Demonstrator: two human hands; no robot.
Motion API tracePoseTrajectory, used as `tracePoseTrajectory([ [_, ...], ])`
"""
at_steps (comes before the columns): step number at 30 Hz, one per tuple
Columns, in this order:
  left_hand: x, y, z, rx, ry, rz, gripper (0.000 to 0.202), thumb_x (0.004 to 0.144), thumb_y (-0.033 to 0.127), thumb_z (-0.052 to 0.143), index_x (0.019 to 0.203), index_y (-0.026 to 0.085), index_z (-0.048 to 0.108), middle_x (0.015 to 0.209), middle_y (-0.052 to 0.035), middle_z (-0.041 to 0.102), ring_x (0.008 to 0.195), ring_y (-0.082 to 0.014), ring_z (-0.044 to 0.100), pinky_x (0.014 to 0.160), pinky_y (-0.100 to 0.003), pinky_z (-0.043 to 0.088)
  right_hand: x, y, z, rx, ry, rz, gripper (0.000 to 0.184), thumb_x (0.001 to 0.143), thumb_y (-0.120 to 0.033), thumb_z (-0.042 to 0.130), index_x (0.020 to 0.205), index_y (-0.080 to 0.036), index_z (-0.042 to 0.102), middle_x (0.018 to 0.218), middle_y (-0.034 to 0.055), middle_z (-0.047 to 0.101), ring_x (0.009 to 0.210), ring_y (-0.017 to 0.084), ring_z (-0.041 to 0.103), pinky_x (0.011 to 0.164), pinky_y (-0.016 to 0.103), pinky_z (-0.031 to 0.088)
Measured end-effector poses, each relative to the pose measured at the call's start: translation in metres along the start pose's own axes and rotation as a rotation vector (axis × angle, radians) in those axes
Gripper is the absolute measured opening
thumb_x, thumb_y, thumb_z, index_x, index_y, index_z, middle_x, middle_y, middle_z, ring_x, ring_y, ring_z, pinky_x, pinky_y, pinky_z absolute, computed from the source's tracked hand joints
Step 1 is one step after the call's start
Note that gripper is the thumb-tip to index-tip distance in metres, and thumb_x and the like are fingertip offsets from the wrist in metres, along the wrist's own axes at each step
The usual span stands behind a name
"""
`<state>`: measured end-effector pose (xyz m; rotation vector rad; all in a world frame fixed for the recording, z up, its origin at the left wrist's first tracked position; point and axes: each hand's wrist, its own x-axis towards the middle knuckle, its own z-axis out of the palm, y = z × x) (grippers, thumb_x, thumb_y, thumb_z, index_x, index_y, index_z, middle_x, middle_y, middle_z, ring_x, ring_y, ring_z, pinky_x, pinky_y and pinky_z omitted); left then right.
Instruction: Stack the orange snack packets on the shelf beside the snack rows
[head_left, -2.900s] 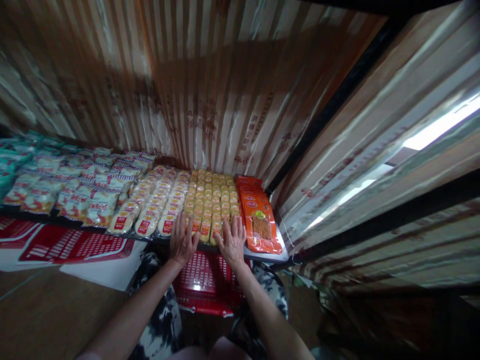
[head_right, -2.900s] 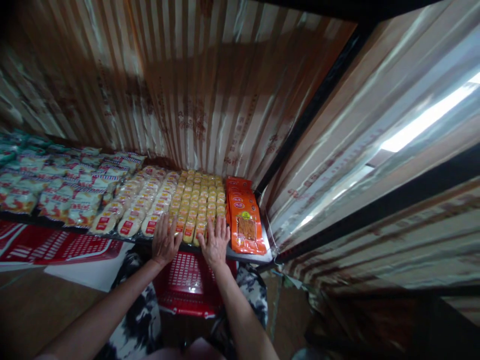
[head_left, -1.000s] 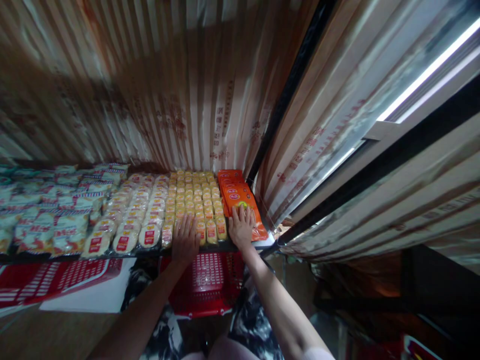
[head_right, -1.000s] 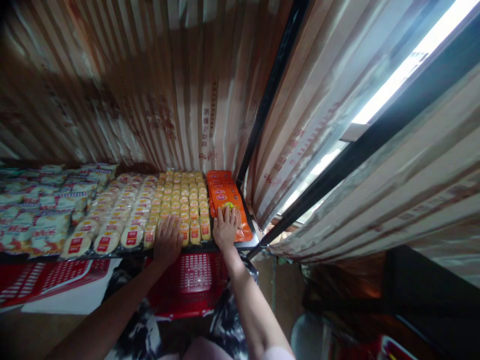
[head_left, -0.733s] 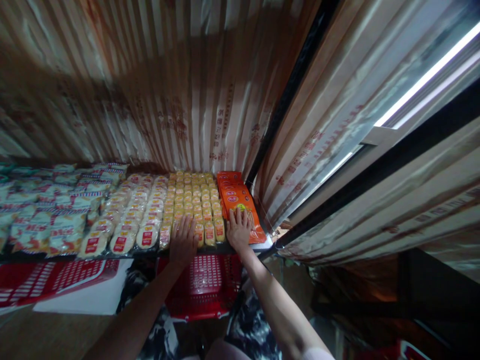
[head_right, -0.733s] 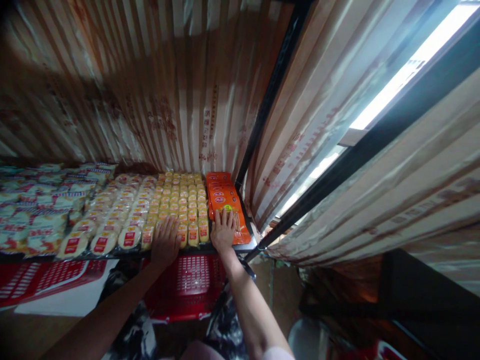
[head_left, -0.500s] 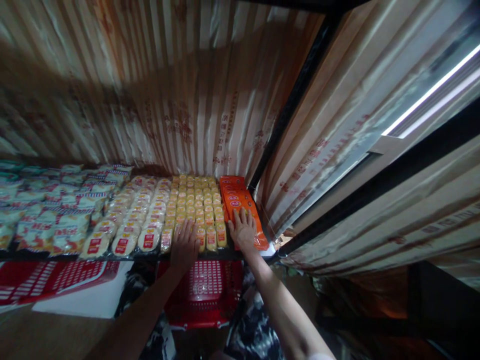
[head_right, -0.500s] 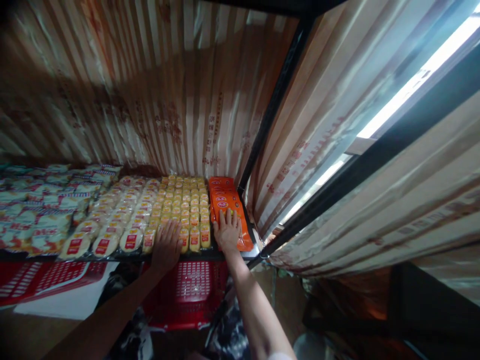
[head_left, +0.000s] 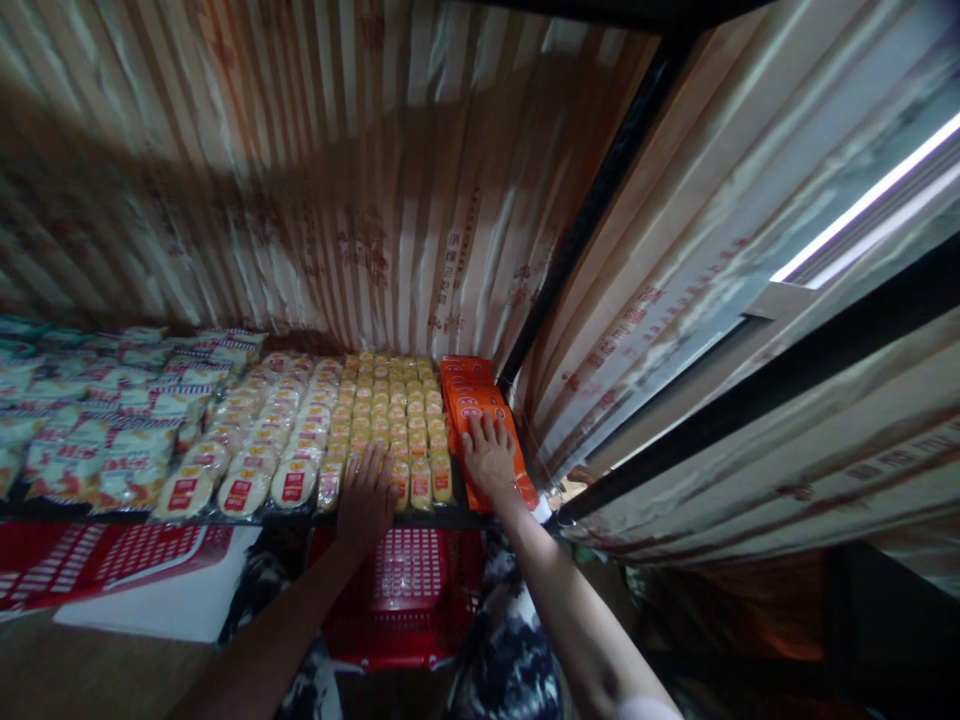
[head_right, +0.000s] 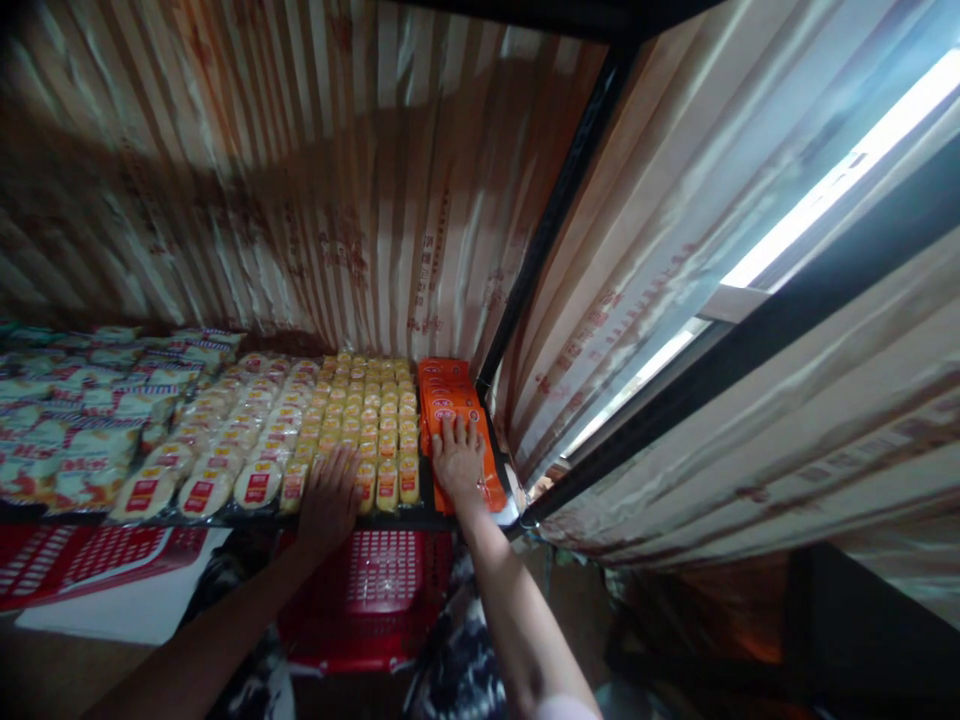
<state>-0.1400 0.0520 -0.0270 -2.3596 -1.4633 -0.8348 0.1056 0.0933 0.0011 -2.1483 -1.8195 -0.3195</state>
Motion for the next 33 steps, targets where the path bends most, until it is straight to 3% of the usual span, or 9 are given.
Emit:
tracePoseTrajectory([
  [7,-0.001,-0.001,0.004,0.042,0.015,0.029,0.047,0.093,0.026,0.038,0.138,0.011,0.043,0.145,-0.014,0.042,0.14,-0.0272,0.027,0.112,-0.048,0.023,-0.001,-0.002,0.004,-0.029,0.027,-0.025,0.049,0.094,-0.038,0.037,0.14,-0.019,0.043,0.148,0.0163,0.038,0.143,0.033,0.017,0.105,0.055,0.025],
  [15,0.0,-0.001,0.007,0.023,0.01,0.008,0.048,0.092,0.027,0.038,0.138,0.013,0.042,0.143,-0.0135,0.045,0.138,-0.0268,0.031,0.112,-0.047,0.023,0.014,0.003,-0.002,-0.007,-0.096,-0.002,0.051,0.095,-0.044,0.033,0.14,-0.02,0.043,0.149,0.0139,0.037,0.141,0.032,0.022,0.106,0.053,0.024],
  [23,0.001,0.001,0.003,0.074,0.028,0.029,0.046,0.092,0.025,0.038,0.135,0.011,0.045,0.142,-0.0135,0.046,0.136,-0.0279,0.035,0.11,-0.047,0.025,0.01,0.003,0.006,-0.052,-0.023,-0.014,0.05,0.095,-0.041,0.034,0.138,-0.018,0.045,0.146,0.0158,0.042,0.139,0.033,0.028,0.106,0.052,0.026],
  [33,0.001,0.001,0.0,0.072,0.088,0.062,0.046,0.089,0.021,0.044,0.134,0.01,0.046,0.141,-0.0138,0.047,0.137,-0.0292,0.033,0.111,-0.048,0.025,0.012,0.004,0.007,-0.074,-0.065,0.001,0.051,0.095,-0.039,0.034,0.14,-0.017,0.042,0.147,0.0161,0.039,0.139,0.032,0.027,0.107,0.051,0.025],
])
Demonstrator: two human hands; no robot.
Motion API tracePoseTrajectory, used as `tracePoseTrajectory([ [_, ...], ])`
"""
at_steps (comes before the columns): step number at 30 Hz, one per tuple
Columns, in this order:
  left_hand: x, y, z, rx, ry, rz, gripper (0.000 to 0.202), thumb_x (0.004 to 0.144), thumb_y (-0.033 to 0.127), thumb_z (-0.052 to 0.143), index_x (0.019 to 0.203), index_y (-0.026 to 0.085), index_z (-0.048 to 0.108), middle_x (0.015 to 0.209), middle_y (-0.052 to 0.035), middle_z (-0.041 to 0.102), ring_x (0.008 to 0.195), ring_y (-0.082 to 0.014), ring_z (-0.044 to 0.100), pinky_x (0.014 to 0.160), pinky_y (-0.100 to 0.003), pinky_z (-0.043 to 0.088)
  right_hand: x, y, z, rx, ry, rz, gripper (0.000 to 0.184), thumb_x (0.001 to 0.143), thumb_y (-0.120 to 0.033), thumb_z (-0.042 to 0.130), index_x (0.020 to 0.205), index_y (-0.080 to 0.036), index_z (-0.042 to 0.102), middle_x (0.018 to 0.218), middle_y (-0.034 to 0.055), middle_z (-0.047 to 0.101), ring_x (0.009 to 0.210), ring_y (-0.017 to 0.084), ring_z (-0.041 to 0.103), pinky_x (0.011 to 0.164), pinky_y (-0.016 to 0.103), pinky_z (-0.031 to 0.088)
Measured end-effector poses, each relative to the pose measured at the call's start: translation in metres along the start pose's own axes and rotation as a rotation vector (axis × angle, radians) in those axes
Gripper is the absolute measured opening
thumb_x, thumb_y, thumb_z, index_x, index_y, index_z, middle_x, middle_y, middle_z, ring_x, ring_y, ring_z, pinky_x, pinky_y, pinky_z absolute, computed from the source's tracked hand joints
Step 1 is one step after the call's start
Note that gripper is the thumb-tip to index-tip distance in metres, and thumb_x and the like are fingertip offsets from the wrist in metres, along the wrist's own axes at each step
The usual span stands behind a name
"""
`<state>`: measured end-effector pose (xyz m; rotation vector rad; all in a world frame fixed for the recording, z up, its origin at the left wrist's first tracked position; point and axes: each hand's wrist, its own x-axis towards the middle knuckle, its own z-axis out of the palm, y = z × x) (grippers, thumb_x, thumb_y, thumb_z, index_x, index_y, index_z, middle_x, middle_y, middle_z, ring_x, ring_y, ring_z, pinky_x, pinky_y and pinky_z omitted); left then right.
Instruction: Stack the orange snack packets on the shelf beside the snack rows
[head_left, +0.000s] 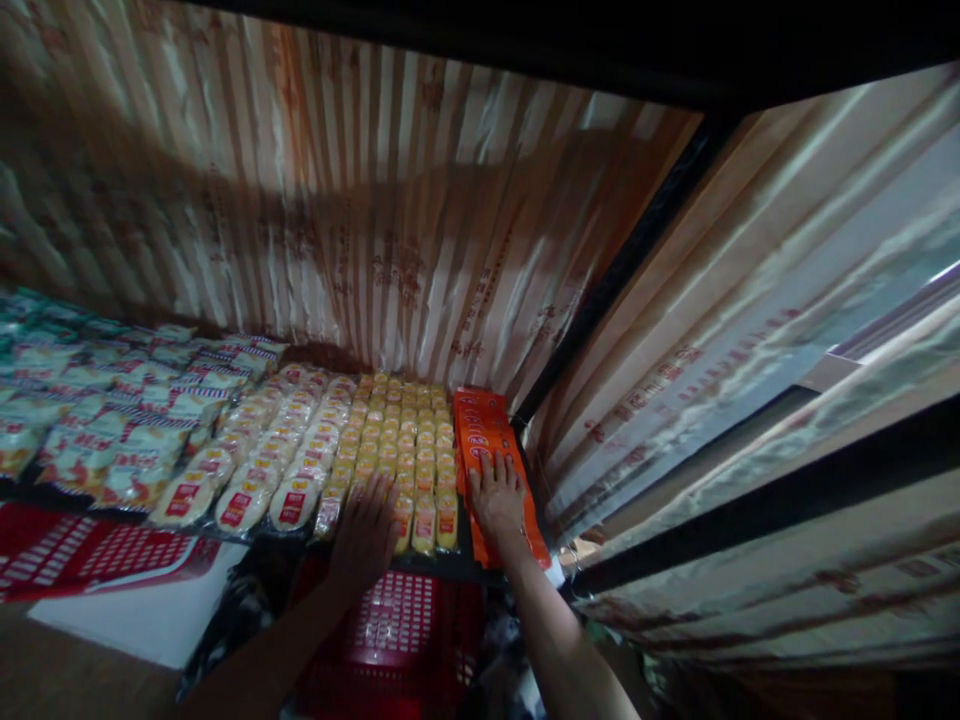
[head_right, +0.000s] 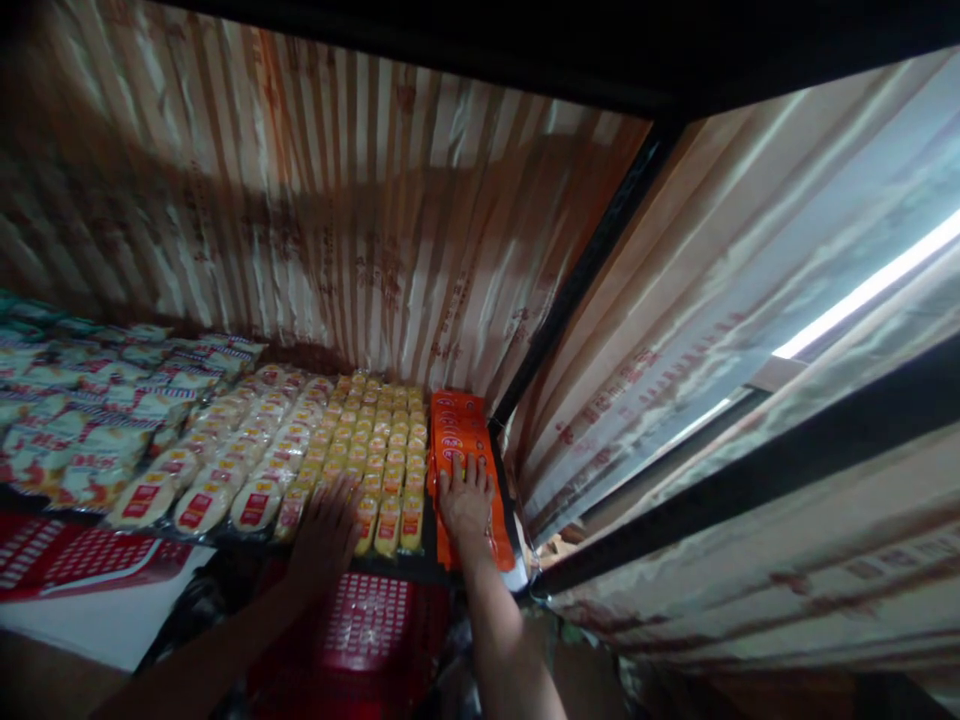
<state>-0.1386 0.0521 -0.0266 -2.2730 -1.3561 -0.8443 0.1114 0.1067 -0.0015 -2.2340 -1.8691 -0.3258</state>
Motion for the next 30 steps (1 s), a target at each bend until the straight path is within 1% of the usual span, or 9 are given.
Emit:
tracePoseTrajectory([
  [8,0.002,0.003,-0.002,-0.097,0.012,-0.074,0.046,0.09,0.025,0.044,0.134,0.013,0.048,0.141,-0.0122,0.048,0.138,-0.0268,0.032,0.112,-0.046,0.024,-0.002,-0.001,-0.006,-0.009,-0.002,-0.009,0.052,0.095,-0.039,0.033,0.141,-0.017,0.042,0.146,0.0166,0.041,0.138,0.032,0.029,0.107,0.052,0.027],
  [11,0.003,0.002,-0.003,-0.077,0.015,-0.064,0.047,0.089,0.024,0.045,0.134,0.014,0.048,0.142,-0.0102,0.047,0.138,-0.0261,0.03,0.114,-0.045,0.021,0.0,0.0,-0.003,-0.027,0.007,-0.031,0.052,0.094,-0.039,0.031,0.139,-0.015,0.045,0.144,0.0176,0.043,0.137,0.033,0.032,0.106,0.053,0.029],
  [17,0.004,0.0,-0.004,-0.032,0.025,-0.041,0.048,0.09,0.026,0.043,0.137,0.014,0.045,0.145,-0.0093,0.044,0.14,-0.0258,0.027,0.114,-0.044,0.017,0.002,0.009,0.007,-0.058,0.021,-0.073,0.052,0.094,-0.037,0.033,0.139,-0.014,0.044,0.145,0.0184,0.041,0.139,0.034,0.028,0.106,0.054,0.03],
  [19,0.004,0.0,-0.004,-0.019,0.025,-0.035,0.049,0.091,0.028,0.042,0.139,0.015,0.043,0.146,-0.0093,0.042,0.14,-0.0257,0.027,0.115,-0.044,0.016,0.002,0.016,0.012,-0.06,0.023,-0.136,0.048,0.093,-0.031,0.033,0.137,-0.017,0.047,0.146,0.0164,0.042,0.139,0.031,0.028,0.106,0.054,0.029],
  [21,0.004,0.0,-0.003,-0.007,0.036,-0.037,0.05,0.092,0.031,0.041,0.14,0.016,0.042,0.147,-0.0089,0.041,0.14,-0.0253,0.027,0.115,-0.044,0.015,0.004,0.024,0.018,-0.052,0.021,-0.207,0.044,0.092,-0.026,0.034,0.132,-0.023,0.052,0.144,0.0114,0.046,0.139,0.029,0.029,0.106,0.054,0.028],
  [22,0.003,0.001,-0.003,-0.001,0.045,-0.043,0.05,0.093,0.031,0.041,0.14,0.016,0.041,0.147,-0.0086,0.041,0.14,-0.025,0.028,0.115,-0.044,0.015,0.005,0.028,0.02,-0.045,0.033,-0.202,0.043,0.092,-0.026,0.033,0.13,-0.026,0.054,0.143,0.0098,0.047,0.139,0.028,0.03,0.106,0.055,0.028],
  [24,0.003,0.001,-0.002,0.006,0.062,-0.052,0.05,0.093,0.032,0.04,0.141,0.016,0.04,0.147,-0.0083,0.04,0.14,-0.0244,0.028,0.115,-0.043,0.014,0.011,0.03,0.021,-0.035,0.086,-0.125,0.043,0.093,-0.033,0.031,0.13,-0.026,0.054,0.143,0.01,0.046,0.137,0.028,0.033,0.106,0.056,0.028],
  [26,0.002,0.001,0.0,0.0,0.081,-0.056,0.05,0.094,0.032,0.04,0.141,0.016,0.041,0.147,-0.0084,0.041,0.14,-0.0238,0.027,0.115,-0.042,0.014,0.018,0.026,0.017,-0.016,0.161,-0.082,0.048,0.094,-0.04,0.028,0.131,-0.022,0.053,0.145,0.0123,0.043,0.136,0.027,0.035,0.107,0.055,0.027],
  [30,0.0,-0.001,0.001,-0.049,0.111,-0.023,0.048,0.093,0.032,0.043,0.14,0.02,0.043,0.145,-0.0094,0.043,0.139,-0.024,0.03,0.115,-0.042,0.016,0.036,-0.004,-0.001,0.08,0.28,-0.235,0.052,0.095,-0.041,0.027,0.133,-0.015,0.051,0.145,0.015,0.042,0.139,0.027,0.03,0.109,0.051,0.028],
])
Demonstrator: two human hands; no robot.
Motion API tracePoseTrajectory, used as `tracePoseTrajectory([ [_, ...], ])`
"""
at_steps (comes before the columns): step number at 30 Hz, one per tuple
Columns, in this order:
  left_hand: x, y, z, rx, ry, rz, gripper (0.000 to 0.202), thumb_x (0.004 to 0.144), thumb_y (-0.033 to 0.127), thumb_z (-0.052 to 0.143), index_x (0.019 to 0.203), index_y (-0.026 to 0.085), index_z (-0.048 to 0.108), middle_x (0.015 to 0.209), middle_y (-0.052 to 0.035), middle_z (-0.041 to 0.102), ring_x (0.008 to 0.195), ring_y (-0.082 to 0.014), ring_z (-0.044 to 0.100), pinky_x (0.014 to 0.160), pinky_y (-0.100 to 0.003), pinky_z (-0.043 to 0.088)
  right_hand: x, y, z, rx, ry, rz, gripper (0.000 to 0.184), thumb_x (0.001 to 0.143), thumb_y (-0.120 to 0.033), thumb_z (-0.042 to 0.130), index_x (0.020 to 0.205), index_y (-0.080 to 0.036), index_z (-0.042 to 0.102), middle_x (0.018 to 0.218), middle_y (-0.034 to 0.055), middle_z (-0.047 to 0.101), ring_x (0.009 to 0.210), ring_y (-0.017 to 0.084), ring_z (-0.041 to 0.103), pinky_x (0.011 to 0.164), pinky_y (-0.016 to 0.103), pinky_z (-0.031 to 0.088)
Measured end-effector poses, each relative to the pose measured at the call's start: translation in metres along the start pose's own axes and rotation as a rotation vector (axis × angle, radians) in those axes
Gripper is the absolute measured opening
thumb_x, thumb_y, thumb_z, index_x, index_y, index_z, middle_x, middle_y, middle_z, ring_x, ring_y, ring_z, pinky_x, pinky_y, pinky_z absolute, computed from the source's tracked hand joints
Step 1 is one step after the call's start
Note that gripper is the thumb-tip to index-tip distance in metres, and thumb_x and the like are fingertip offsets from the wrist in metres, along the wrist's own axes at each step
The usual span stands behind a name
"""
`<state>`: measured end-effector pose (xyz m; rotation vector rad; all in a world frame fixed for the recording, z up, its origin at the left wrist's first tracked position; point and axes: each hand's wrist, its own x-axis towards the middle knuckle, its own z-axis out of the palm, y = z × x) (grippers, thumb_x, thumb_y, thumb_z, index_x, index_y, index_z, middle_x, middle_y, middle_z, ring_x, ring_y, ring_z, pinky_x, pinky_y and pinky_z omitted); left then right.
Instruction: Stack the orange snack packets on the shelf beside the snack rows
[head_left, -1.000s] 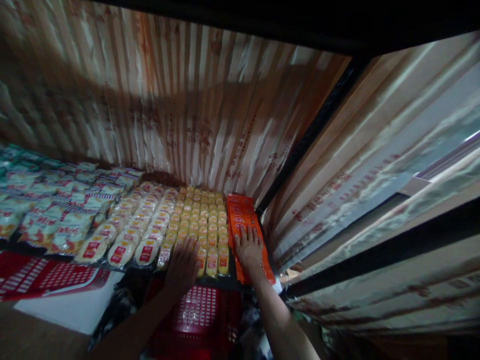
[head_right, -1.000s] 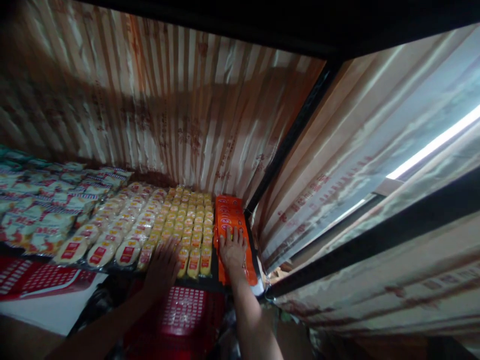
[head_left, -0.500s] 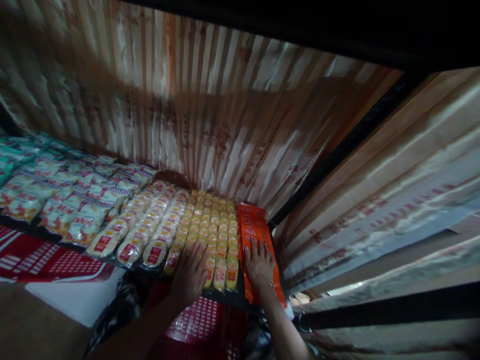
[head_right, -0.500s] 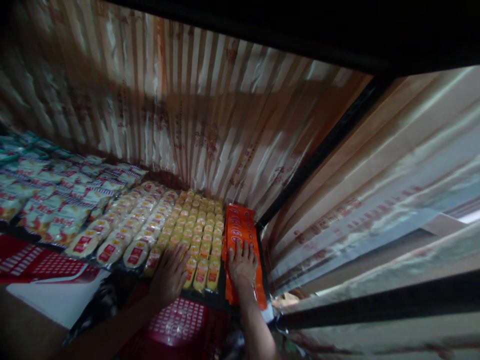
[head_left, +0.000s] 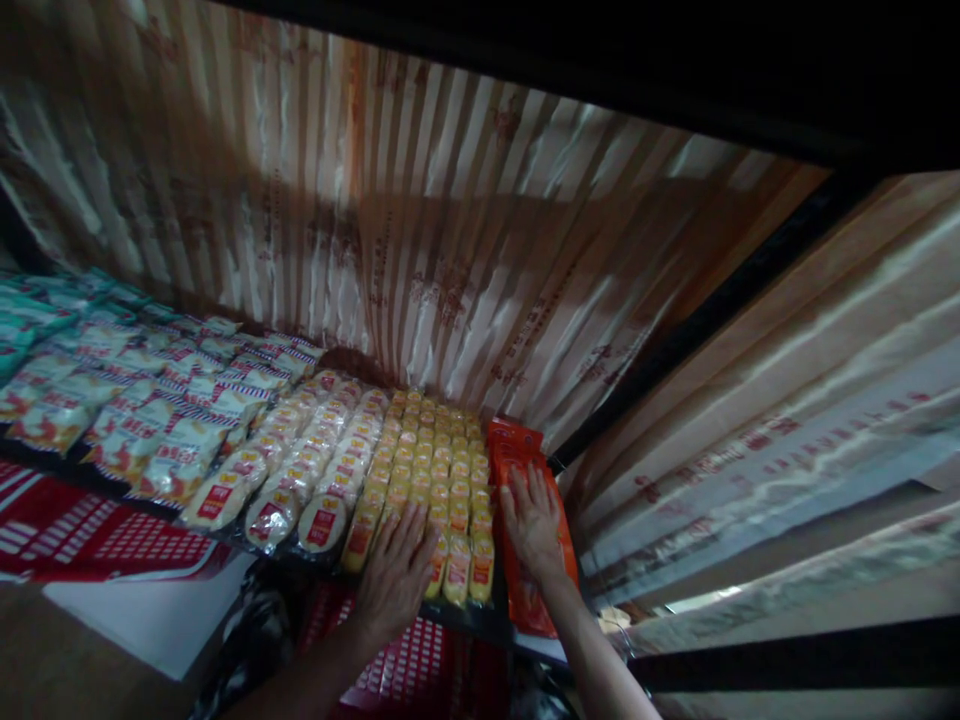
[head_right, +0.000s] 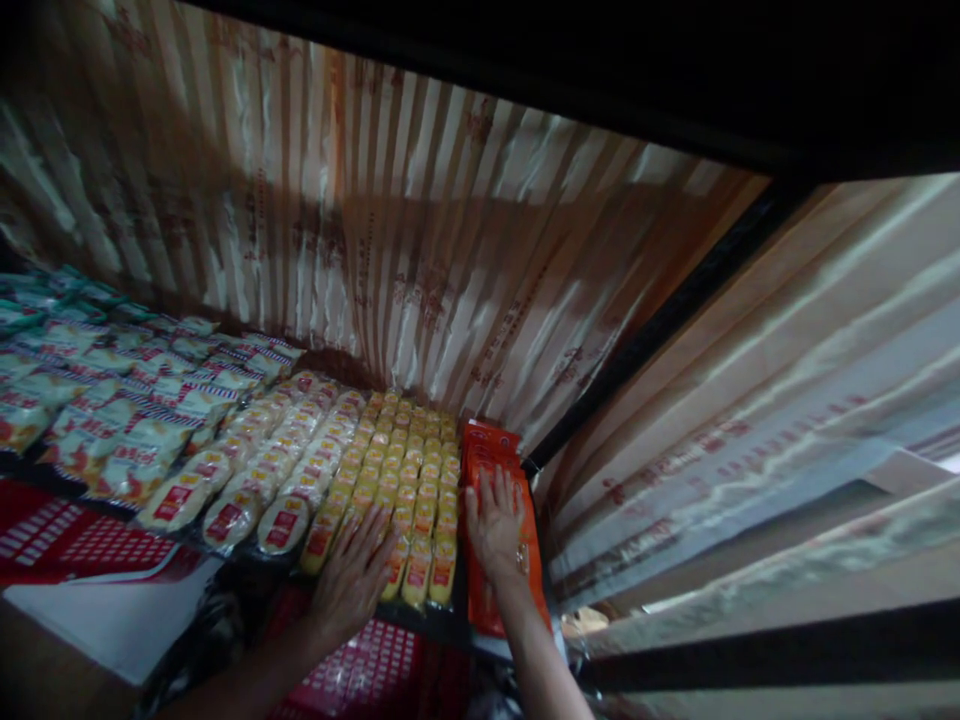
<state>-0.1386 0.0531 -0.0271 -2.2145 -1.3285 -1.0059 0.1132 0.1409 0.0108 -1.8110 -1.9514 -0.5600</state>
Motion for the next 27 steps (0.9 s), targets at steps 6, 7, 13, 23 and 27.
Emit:
tracePoseTrajectory([
  [6,0.0,-0.002,-0.004,-0.021,-0.039,0.021,0.052,0.092,0.034,0.044,0.143,0.023,0.038,0.146,-0.011,0.042,0.138,-0.025,0.031,0.113,-0.042,0.019,0.041,-0.07,-0.004,0.157,-0.067,-0.12,0.048,0.095,-0.036,0.031,0.137,-0.018,0.046,0.147,0.012,0.04,0.141,0.025,0.026,0.109,0.046,0.031],
  [7,0.0,-0.002,-0.005,-0.027,-0.042,0.022,0.052,0.093,0.035,0.044,0.143,0.023,0.038,0.146,-0.0109,0.041,0.139,-0.0248,0.03,0.113,-0.041,0.019,0.047,-0.081,-0.004,0.163,-0.107,-0.125,0.048,0.096,-0.035,0.03,0.138,-0.018,0.045,0.147,0.0119,0.041,0.14,0.024,0.026,0.109,0.045,0.03],
  [13,0.001,-0.002,-0.002,-0.056,-0.048,0.012,0.05,0.093,0.038,0.041,0.141,0.022,0.042,0.147,-0.0119,0.04,0.14,-0.0251,0.027,0.112,-0.041,0.019,0.077,-0.126,-0.006,0.142,-0.336,-0.192,0.046,0.096,-0.036,0.031,0.139,-0.025,0.043,0.147,0.0086,0.042,0.139,0.024,0.029,0.111,0.044,0.023],
  [23,-0.001,-0.002,0.002,-0.066,-0.093,-0.01,0.05,0.092,0.036,0.044,0.14,0.023,0.042,0.148,-0.0107,0.039,0.14,-0.026,0.027,0.112,-0.044,0.023,0.076,-0.127,0.02,0.087,-0.469,-0.158,0.048,0.098,-0.042,0.026,0.141,-0.026,0.041,0.152,0.0092,0.033,0.141,0.025,0.024,0.11,0.045,0.022],
  [27,-0.003,-0.002,0.003,-0.105,-0.144,-0.023,0.05,0.092,0.034,0.045,0.14,0.021,0.041,0.15,-0.0117,0.035,0.141,-0.0265,0.025,0.112,-0.046,0.025,0.074,-0.127,0.022,0.084,-0.467,-0.165,0.049,0.098,-0.041,0.026,0.142,-0.025,0.039,0.152,0.009,0.033,0.141,0.025,0.025,0.111,0.044,0.021],
])
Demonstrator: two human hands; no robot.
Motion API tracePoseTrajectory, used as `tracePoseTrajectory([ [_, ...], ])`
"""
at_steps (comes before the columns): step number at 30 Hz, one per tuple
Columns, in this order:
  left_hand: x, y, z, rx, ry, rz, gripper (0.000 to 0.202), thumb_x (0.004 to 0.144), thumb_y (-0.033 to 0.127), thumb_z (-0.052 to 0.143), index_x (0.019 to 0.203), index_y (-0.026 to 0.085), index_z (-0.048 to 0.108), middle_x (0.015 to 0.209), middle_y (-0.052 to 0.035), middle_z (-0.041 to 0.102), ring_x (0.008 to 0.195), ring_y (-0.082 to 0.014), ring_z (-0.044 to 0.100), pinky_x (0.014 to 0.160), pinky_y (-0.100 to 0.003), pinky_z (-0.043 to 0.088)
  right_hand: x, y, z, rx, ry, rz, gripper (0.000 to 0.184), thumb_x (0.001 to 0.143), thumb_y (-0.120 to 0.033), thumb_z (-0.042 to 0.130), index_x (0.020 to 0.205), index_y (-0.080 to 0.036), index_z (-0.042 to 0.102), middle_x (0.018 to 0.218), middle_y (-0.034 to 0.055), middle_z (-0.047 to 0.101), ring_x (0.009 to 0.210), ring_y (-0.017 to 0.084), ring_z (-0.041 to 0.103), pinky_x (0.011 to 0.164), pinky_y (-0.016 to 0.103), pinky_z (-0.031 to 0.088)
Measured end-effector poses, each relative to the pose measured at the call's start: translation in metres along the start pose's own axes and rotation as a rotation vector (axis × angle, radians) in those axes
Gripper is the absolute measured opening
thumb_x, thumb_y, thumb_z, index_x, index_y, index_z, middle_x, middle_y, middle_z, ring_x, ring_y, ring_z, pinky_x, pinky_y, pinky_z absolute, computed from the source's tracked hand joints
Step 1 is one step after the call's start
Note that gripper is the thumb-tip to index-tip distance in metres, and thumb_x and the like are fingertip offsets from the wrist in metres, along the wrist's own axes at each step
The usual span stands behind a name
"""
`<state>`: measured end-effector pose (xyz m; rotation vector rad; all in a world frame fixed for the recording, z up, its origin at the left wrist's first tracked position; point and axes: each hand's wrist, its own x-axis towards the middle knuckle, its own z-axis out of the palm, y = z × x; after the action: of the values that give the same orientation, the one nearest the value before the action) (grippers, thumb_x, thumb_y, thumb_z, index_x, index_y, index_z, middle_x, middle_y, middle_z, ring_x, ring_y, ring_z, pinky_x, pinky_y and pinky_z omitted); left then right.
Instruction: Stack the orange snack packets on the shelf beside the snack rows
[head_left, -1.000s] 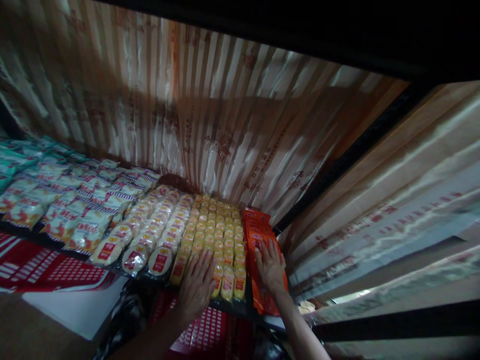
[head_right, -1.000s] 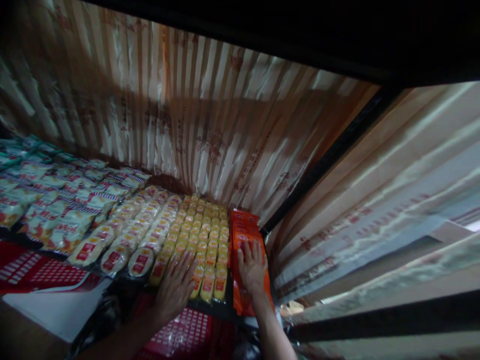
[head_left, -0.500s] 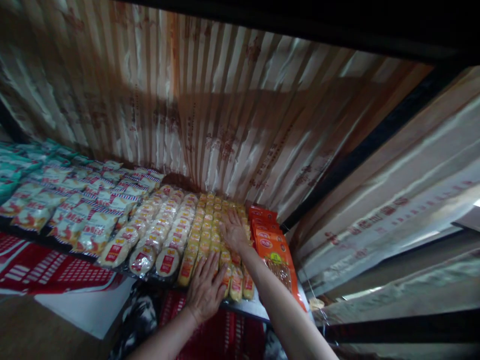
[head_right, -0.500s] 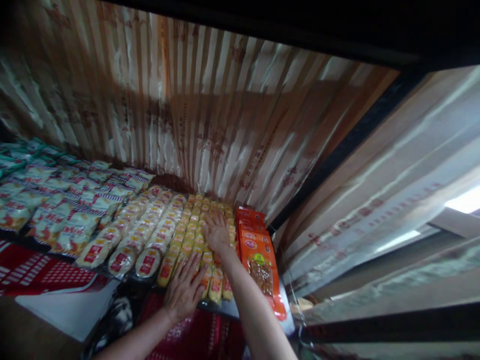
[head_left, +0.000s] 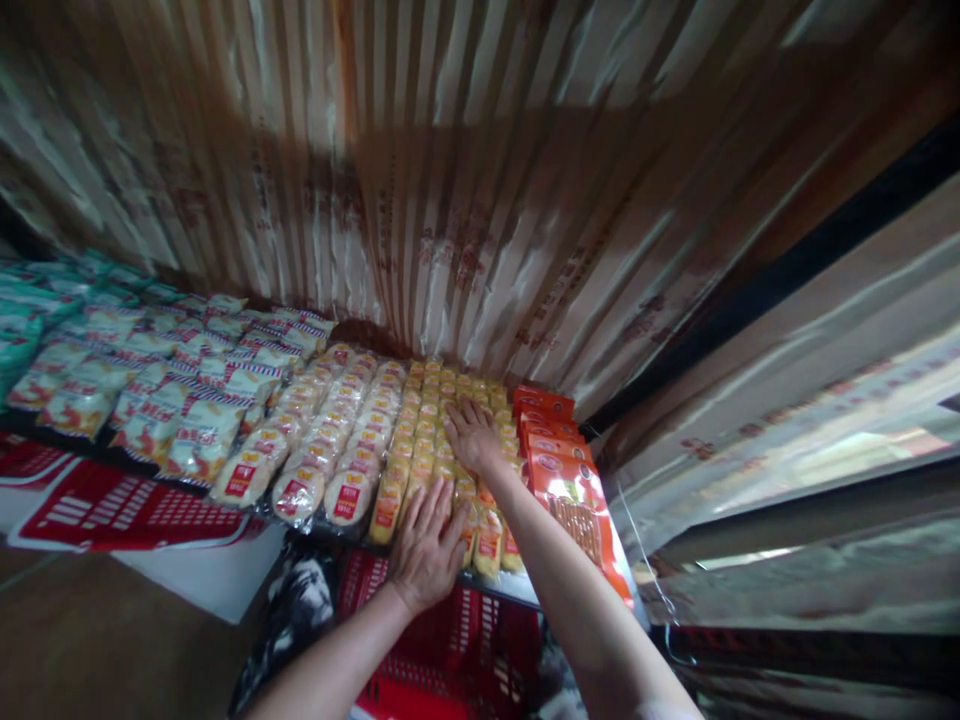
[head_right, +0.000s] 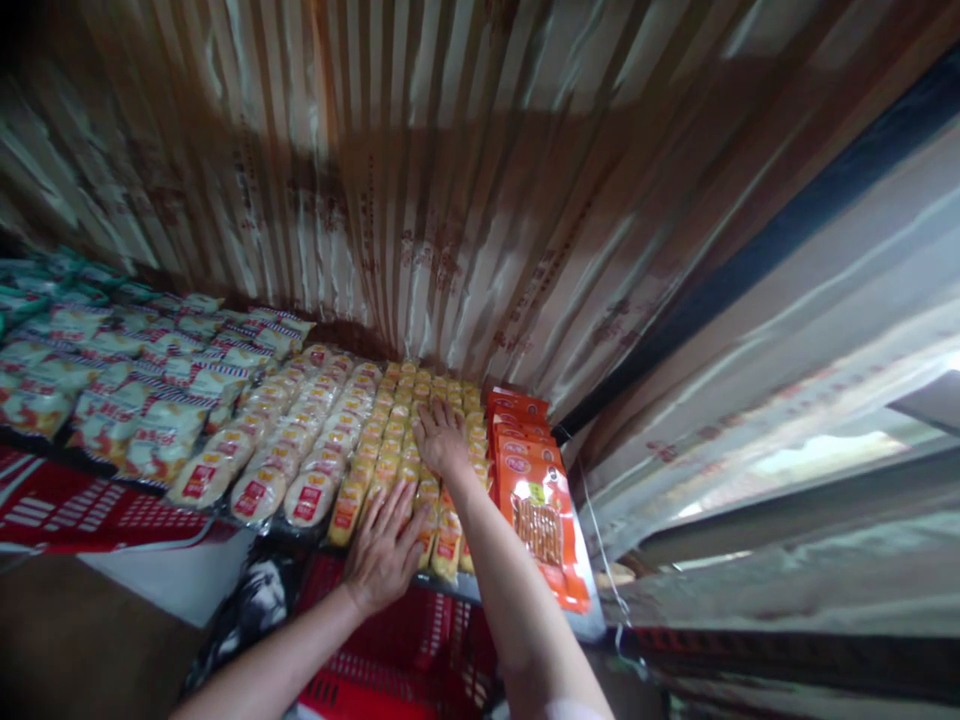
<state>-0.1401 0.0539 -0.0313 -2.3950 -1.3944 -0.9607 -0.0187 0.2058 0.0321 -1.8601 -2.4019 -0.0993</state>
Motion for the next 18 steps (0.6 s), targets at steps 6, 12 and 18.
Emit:
tracePoseTrajectory([
  [6,-0.003,-0.001,0.0,-0.075,-0.071,-0.018,0.057,0.092,0.034,0.044,0.146,0.022,0.029,0.154,-0.0118,0.023,0.143,-0.0276,0.02,0.113,-0.048,0.024,0.003,-0.003,-0.005,0.001,0.003,0.004,0.048,0.098,-0.039,0.026,0.141,-0.024,0.04,0.152,0.0091,0.032,0.14,0.027,0.025,0.11,0.047,0.022],
  [12,-0.004,-0.001,0.0,-0.071,-0.072,-0.016,0.06,0.092,0.032,0.044,0.147,0.02,0.026,0.154,-0.0127,0.024,0.143,-0.0273,0.017,0.113,-0.047,0.023,-0.008,-0.017,-0.02,0.063,0.145,-0.033,0.049,0.098,-0.039,0.025,0.142,-0.023,0.039,0.152,0.0098,0.032,0.14,0.027,0.024,0.111,0.049,0.02],
  [18,-0.002,-0.001,-0.002,-0.106,-0.079,-0.029,0.051,0.091,0.031,0.043,0.14,0.019,0.04,0.151,-0.0114,0.032,0.143,-0.0248,0.019,0.114,-0.047,0.023,-0.071,-0.021,-0.018,0.147,0.259,0.008,0.048,0.097,-0.038,0.027,0.139,-0.021,0.043,0.153,0.0086,0.03,0.143,0.024,0.019,0.113,0.044,0.021],
])
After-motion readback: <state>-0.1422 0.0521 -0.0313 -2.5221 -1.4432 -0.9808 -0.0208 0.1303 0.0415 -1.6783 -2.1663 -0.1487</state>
